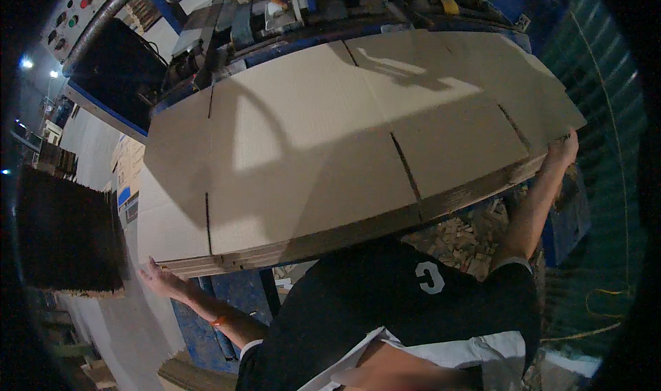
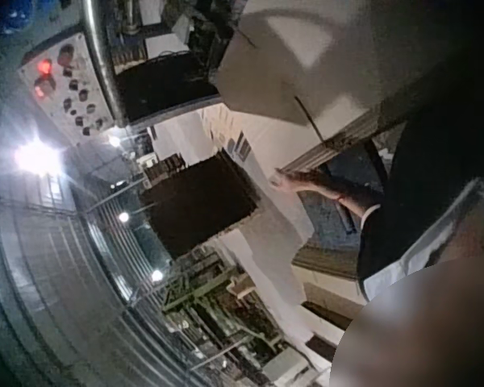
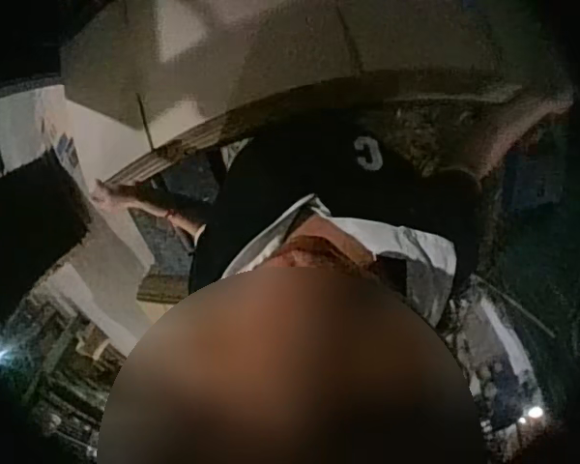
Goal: The person repeatedly folds the flaps of flat-packed cardboard boxes and stacks them on a workbench. The person handles each box one at a time, folding side and top flaps, then placing the assembled box on a growing stack.
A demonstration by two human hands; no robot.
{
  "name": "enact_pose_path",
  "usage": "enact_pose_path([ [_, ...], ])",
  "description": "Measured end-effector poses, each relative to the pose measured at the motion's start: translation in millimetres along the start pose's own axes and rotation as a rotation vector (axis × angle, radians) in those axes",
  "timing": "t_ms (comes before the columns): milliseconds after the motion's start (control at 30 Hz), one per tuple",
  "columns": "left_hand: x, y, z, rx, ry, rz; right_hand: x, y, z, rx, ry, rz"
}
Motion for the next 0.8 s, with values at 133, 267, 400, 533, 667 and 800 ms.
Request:
enact_pose_path([
  [133, -2.4, -12.8, -5.2, 0.040, -0.132, -0.032, -42.6, -37.4, -1.6, -0.125, -0.032, 0.511],
  [267, -16.4, -30.1, -26.7, -0.214, -0.139, 0.206, -63.0, -78.2, 68.9, -0.345, 0.223, 0.408],
  [400, -9.9, -42.7, -16.9, -0.313, 0.245, 0.347, -26.6, -61.2, 176.1, -0.328, 0.447, 0.591],
  [533, 38.3, -35.2, 55.1, -0.430, 0.031, 0.026, 24.9, -46.2, 259.8, -0.732, 0.893, 0.810],
  [667, 76.6, -65.2, 130.2, -1.148, -0.587, -0.042, 49.7, -52.8, 292.0, -1.121, 0.966, 1.001],
  [800, 84.4, -86.8, 157.6, -1.483, -1.031, -0.458, 53.8, -67.6, 299.8, -1.373, 0.935, 1.168],
])
Point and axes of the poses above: each hand's wrist, its own z-axis away from the middle knuckle, its own y-axis out of the back of the hand, x = y × z, the point moved 3 cm from there along -z, towards the middle knuckle, and after that the axes turned 9 degrees about -y, right-handed, at the moved point
